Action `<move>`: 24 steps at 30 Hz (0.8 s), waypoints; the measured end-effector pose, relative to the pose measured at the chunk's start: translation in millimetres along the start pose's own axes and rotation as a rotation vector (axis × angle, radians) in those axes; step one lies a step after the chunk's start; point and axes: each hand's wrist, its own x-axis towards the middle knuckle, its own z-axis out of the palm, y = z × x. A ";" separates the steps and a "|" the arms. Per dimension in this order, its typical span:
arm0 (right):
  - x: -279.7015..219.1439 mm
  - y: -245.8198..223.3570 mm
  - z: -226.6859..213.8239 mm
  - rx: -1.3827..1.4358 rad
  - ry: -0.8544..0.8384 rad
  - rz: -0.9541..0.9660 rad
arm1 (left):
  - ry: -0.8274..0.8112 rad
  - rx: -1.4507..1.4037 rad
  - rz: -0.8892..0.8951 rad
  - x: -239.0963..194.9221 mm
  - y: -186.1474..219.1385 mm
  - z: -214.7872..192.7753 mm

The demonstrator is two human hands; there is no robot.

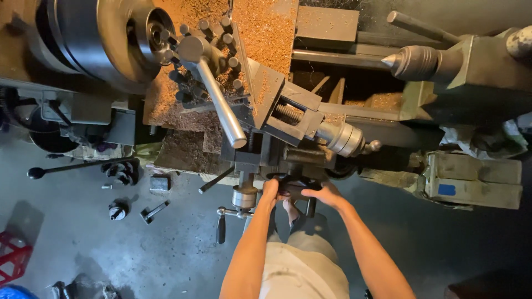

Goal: Operating a metal lathe to machine a cylindrical metal component.

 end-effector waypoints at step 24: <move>-28.2 -77.8 32.6 -0.411 0.154 0.172 | 0.278 0.230 0.256 -23.2 -30.1 43.0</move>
